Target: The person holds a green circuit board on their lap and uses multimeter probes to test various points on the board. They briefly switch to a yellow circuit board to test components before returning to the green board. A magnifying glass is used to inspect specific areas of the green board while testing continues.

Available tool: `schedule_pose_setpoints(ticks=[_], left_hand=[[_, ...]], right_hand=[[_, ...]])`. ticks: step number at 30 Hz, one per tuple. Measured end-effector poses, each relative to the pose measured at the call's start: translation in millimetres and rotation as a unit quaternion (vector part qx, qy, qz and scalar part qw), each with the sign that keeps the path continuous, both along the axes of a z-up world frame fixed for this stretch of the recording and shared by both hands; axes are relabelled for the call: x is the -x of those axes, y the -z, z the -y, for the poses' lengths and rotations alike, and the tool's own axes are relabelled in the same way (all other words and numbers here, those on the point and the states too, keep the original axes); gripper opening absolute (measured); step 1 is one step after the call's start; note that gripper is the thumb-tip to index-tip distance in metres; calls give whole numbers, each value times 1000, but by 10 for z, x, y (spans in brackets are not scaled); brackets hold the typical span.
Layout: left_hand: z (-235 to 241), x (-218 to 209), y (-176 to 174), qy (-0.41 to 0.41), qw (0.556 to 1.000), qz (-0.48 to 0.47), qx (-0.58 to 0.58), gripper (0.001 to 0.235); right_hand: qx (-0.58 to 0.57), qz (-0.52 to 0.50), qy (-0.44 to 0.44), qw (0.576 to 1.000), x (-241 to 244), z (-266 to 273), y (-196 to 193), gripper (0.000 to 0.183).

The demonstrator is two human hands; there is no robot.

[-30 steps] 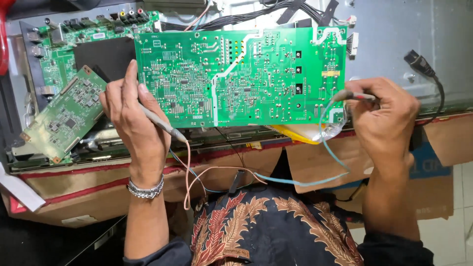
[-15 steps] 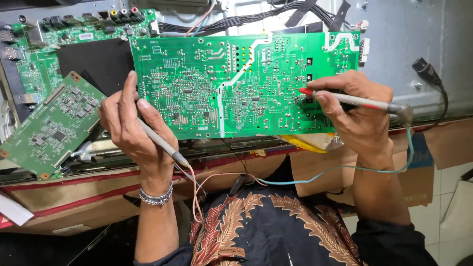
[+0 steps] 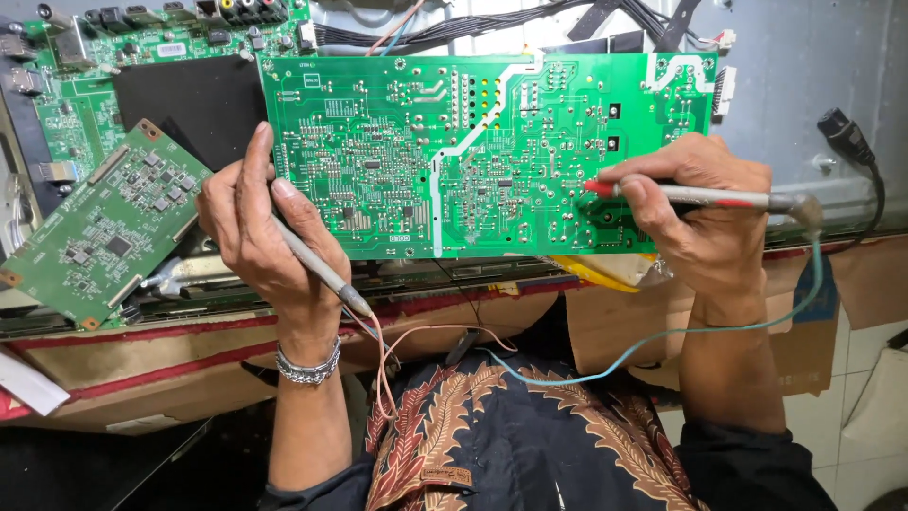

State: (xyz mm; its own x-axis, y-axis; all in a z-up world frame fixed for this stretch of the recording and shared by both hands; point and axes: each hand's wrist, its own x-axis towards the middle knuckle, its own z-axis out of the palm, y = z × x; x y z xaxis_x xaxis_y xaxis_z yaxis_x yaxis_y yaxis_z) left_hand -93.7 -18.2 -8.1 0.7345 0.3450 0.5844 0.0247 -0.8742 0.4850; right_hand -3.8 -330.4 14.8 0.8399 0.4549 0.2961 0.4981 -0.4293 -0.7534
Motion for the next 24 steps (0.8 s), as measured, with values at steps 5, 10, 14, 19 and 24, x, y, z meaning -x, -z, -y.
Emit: schedule_pose_setpoints(ticks=[5,10,14,19,24], left_hand=[[-7,-2,8,-5,1000,3,-4,40],[-11,4,34,-8,1000,13,-3,39],[-19,9,34,-12,1000,14,6,38],[-33,8,30,-7,1000,16,9,38],[-29,7,30,-4,1000,17,8,38]], right_hand=[[-33,-80,-7,996,58,-20,-124,22],[20,26,-27,999,99,-243,-188,19],[32,50,-20,998,116,-260,-93,25],[23,13,-40,999,85,-288,-102,27],[6,31,38,999,162,-227,12,28]])
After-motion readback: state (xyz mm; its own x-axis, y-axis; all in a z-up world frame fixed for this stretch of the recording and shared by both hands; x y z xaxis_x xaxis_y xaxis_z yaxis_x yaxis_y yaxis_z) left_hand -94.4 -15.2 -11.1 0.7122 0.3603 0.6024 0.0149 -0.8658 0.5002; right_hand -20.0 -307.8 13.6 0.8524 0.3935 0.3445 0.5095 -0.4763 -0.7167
